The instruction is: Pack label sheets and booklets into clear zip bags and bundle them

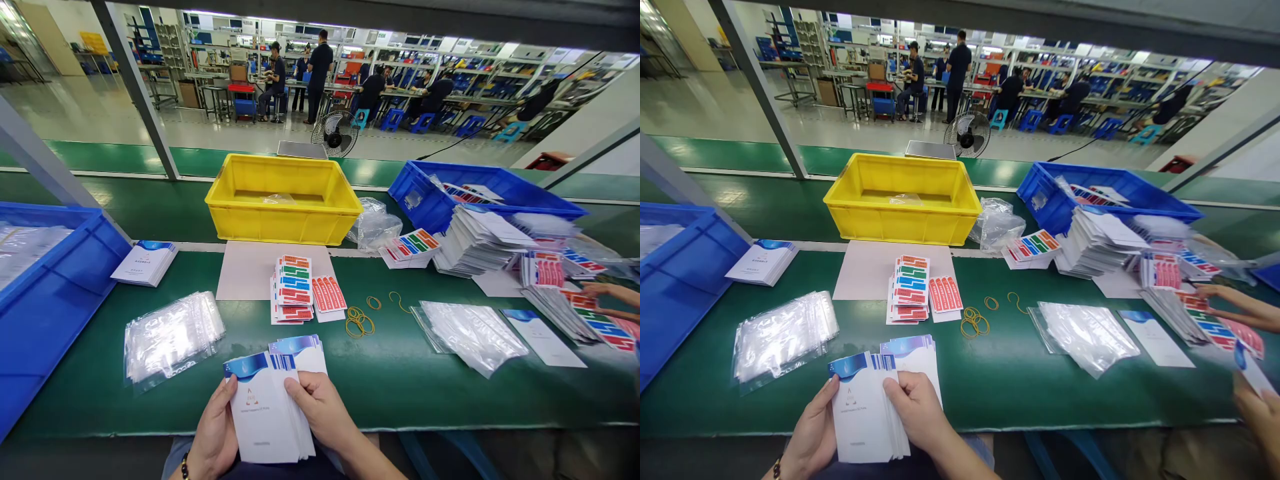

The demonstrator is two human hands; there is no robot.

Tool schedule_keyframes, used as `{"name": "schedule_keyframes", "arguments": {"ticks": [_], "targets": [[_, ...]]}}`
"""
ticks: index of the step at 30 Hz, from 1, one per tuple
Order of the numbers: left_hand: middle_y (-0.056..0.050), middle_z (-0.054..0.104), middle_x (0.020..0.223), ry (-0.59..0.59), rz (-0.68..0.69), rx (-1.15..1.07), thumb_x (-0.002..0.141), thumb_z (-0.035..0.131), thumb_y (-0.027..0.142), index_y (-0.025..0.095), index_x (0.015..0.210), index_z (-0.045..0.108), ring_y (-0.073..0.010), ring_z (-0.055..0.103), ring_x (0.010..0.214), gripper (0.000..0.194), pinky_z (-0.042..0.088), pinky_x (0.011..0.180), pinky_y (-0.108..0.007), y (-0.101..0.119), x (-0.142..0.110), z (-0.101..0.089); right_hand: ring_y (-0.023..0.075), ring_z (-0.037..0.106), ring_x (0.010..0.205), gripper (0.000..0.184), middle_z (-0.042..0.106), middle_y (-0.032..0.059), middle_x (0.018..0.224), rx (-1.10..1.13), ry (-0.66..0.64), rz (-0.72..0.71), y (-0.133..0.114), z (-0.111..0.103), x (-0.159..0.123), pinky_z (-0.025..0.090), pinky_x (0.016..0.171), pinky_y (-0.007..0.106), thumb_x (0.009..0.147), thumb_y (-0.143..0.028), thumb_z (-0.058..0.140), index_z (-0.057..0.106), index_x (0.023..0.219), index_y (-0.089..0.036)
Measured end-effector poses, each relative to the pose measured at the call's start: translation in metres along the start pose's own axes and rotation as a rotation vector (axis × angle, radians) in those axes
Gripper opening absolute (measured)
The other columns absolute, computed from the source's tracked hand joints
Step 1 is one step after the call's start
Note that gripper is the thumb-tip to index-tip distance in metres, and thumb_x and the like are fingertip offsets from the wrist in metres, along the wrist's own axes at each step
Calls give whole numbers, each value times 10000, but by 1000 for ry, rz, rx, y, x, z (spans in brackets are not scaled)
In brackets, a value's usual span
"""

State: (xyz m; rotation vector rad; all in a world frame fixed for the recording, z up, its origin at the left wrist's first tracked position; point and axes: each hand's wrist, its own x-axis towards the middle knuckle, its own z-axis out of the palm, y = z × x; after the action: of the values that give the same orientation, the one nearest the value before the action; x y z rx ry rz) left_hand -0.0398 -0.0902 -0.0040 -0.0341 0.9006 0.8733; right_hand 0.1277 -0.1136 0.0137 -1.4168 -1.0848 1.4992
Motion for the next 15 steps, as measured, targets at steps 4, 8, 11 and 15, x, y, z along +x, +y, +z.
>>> {"name": "schedule_keyframes", "arguments": {"ticks": [4, 8, 11, 15], "targets": [[-23, 714, 652, -11, -28, -31, 649, 737, 222, 157, 687, 640, -256, 683, 769, 123, 499, 809, -383, 1, 0, 0, 90, 265, 517, 520, 330, -36, 536, 113, 3, 12, 3, 2, 2, 219, 481, 224, 712, -633, 511, 429, 509, -162], [-25, 720, 674, -13, -36, -47, 648, 732, 210, 161, 702, 651, -265, 680, 804, 109, 490, 831, -394, 2, 1, -1, 88, 278, 488, 525, 351, -42, 492, 228, 27, 75, 8, 4, 4, 235, 463, 221, 709, -641, 516, 459, 514, -157], [-31, 721, 666, -8, -60, -55, 659, 721, 203, 157, 685, 651, -269, 681, 806, 87, 486, 840, -403, 1, 2, -1, 103, 357, 520, 471, 427, -30, 537, 231, 42, 46, 6, 6, 4, 297, 490, 220, 717, -603, 544, 508, 590, -151], [-40, 728, 692, -5, -48, -38, 682, 703, 208, 150, 722, 665, -263, 680, 816, 80, 484, 849, -392, 1, 3, 1, 124, 437, 578, 382, 501, -16, 615, 103, 142, -80, 3, 6, 0, 372, 548, 230, 760, -534, 540, 535, 675, -162]]}}
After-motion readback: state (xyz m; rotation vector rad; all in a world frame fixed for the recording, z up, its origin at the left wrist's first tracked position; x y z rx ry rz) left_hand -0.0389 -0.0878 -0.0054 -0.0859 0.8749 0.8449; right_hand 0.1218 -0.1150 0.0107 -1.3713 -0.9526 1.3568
